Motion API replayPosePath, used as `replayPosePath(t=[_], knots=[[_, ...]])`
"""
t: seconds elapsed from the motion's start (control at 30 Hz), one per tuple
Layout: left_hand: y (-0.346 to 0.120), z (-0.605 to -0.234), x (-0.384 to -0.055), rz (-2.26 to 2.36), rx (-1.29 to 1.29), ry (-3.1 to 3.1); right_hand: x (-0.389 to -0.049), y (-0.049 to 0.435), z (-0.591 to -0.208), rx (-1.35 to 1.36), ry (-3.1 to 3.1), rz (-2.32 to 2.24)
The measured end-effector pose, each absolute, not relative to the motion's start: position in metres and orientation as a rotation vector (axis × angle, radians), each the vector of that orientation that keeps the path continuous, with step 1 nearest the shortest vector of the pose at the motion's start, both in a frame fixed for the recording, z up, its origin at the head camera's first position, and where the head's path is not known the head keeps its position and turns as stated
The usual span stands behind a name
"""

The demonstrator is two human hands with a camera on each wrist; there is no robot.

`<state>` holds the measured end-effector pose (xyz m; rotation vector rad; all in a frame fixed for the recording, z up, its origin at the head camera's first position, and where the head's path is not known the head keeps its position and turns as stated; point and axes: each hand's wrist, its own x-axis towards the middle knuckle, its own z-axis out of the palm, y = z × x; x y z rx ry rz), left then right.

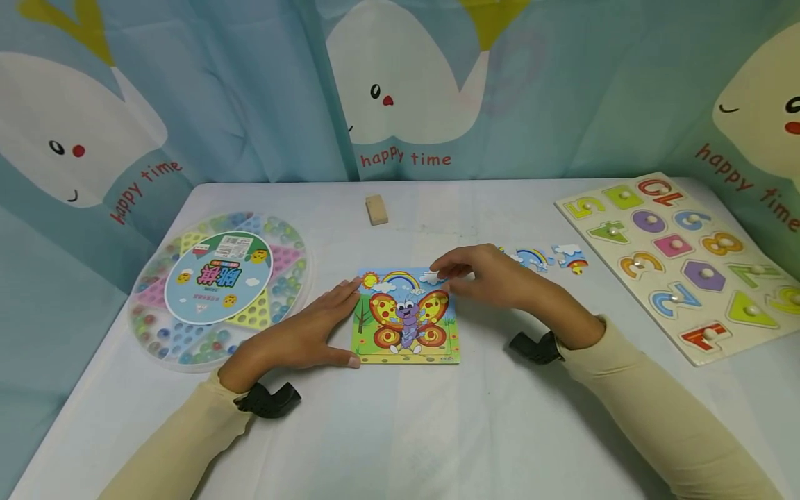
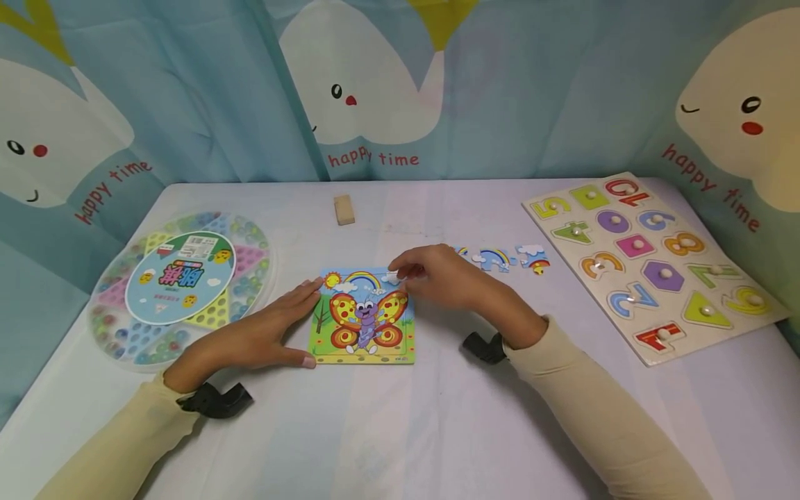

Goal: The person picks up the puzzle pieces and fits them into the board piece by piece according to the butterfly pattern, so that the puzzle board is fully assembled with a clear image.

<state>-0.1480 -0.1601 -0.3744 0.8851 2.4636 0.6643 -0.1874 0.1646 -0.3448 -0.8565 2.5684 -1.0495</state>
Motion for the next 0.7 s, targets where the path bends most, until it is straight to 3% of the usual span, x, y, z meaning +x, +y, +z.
replayPosePath(t=[0.4,0.7], knots=[[-0.160,-0.376,-0.148,0.656,0.881,2.463,-0.193,0.184,-0.339,-0.816,2.674,-1.044],[-0.160,-0.375,-0.147,0.658,0.874,2.462,-0.196,0.202,-0.334,-0.573,2.815,-1.034]])
